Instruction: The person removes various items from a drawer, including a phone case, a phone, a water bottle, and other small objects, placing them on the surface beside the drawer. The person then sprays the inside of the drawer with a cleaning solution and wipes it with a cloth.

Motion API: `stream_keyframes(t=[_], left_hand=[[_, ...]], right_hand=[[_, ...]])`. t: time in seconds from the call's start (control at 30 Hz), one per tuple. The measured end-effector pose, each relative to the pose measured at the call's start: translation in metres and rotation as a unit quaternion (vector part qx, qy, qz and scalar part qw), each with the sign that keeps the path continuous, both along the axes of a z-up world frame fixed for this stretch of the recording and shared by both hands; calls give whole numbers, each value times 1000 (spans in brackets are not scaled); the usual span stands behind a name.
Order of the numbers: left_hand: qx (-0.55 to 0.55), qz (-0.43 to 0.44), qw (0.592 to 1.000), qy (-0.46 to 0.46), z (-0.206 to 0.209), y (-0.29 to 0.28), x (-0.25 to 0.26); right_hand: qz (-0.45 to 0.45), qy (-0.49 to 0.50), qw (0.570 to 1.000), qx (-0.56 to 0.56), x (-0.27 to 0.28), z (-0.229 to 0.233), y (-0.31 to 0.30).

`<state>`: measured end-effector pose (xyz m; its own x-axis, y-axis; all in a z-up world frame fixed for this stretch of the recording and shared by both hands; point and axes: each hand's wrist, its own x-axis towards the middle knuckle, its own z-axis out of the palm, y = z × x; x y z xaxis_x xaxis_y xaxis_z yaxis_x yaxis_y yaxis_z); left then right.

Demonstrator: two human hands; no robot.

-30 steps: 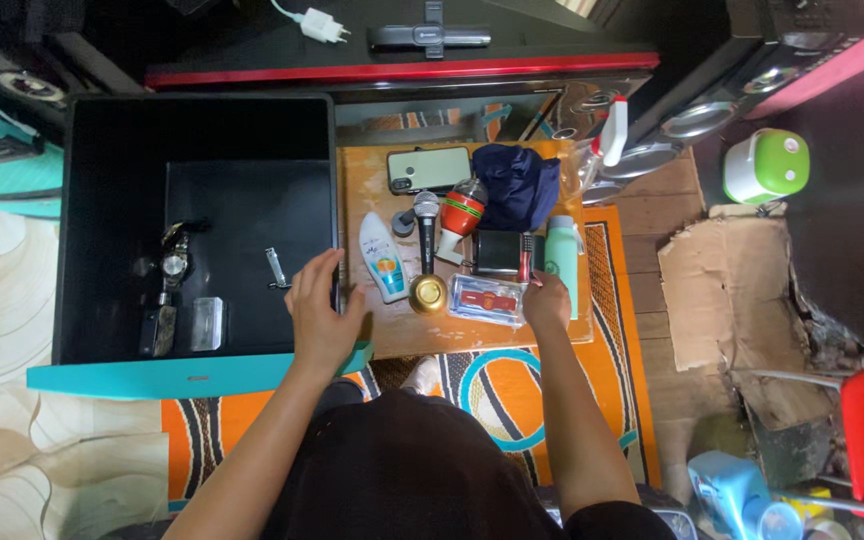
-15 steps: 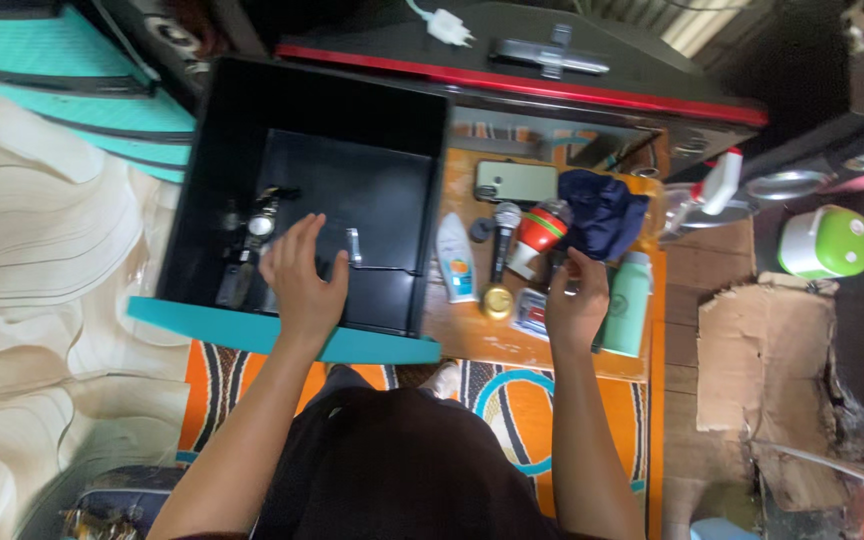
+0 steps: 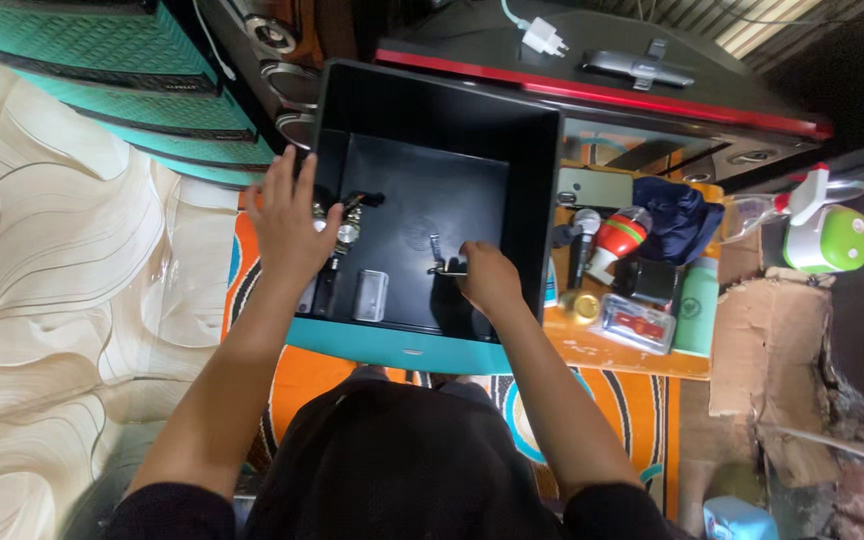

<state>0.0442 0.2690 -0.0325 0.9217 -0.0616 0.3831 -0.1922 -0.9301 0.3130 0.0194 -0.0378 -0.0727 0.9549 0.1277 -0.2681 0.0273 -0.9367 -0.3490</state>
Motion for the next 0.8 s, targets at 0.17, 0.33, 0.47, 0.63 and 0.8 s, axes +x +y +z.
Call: stream_keyframes(t=[0.17,0.33,0.47,0.63,0.8], left_hand=[[-26,-6,999,32,-18,5,11],[-27,-9,998,54,-22,7,10],[-27,-20,998,50,-23,7,12],[-54,-20,997,44,-19,10,10],[-63,-73,995,-18,3,8,1]], right_hand=[[27,129,981,-143,32,-76,18],[28,184,969,-164,40,-121,13],[60,144,972,-176,40,-133,8],[-38,166,983,-64,39,-110,12],[-148,48,973,169,28,-57,13]])
